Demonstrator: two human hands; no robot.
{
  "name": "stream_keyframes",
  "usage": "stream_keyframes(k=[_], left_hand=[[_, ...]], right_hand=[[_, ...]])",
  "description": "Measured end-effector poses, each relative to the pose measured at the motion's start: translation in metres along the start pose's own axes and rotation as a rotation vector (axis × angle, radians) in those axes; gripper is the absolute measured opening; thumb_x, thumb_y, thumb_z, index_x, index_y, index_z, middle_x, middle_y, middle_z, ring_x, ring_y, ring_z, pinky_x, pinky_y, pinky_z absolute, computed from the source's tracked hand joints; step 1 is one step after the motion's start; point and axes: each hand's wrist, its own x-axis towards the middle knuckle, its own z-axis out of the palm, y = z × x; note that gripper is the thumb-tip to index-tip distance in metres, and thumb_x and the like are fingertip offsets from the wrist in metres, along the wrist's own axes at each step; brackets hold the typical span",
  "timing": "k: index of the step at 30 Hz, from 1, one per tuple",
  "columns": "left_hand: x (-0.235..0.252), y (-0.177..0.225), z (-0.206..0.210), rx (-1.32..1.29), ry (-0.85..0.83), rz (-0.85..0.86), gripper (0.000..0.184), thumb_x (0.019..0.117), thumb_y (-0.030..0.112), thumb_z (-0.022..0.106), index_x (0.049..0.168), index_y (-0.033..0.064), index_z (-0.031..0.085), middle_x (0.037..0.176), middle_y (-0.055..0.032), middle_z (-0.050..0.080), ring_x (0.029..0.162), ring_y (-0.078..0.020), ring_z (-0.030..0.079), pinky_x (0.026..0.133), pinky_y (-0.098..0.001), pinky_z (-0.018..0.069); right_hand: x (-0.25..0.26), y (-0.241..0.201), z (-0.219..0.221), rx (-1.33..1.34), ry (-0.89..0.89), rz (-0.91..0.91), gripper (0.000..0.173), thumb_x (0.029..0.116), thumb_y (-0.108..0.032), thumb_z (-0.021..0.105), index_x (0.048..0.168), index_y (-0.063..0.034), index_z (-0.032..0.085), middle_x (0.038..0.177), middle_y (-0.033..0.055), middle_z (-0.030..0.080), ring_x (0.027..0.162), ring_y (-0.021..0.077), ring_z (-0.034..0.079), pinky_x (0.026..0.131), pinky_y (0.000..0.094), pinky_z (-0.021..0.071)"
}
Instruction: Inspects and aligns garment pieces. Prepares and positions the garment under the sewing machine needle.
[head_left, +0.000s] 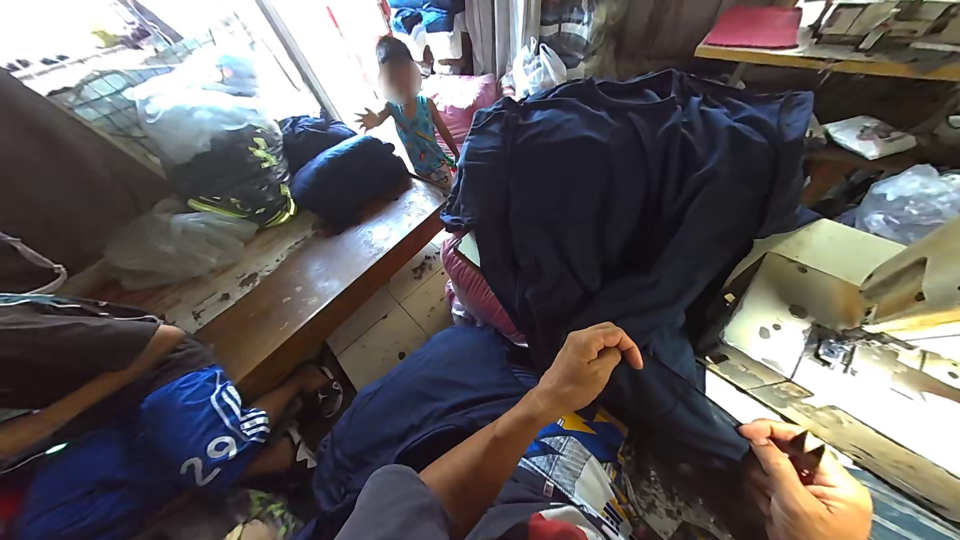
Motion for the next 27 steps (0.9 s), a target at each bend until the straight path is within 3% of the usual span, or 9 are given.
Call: stream_keyframes(k=[27], left_hand=[[-0.0024,-0.0072,0.0034,0.009,0.009,-0.02,0.029,0.0995,-0.007,0.044,0.094,-0.0006,0.072,0.097,-0.0082,0.068,0.095,-0.0141,0.065,0.085,-0.0298,0.0545]], right_hand=[[-0.0035,0.0073,-0.0026,-0.007,-0.005,0.028,0.014,0.1009,-0.005,0.057,0.105,-0.0116,0.069,0.079,-0.0079,0.065,0.048,-0.0006,0.045,0.042,0.0163,0.0392]])
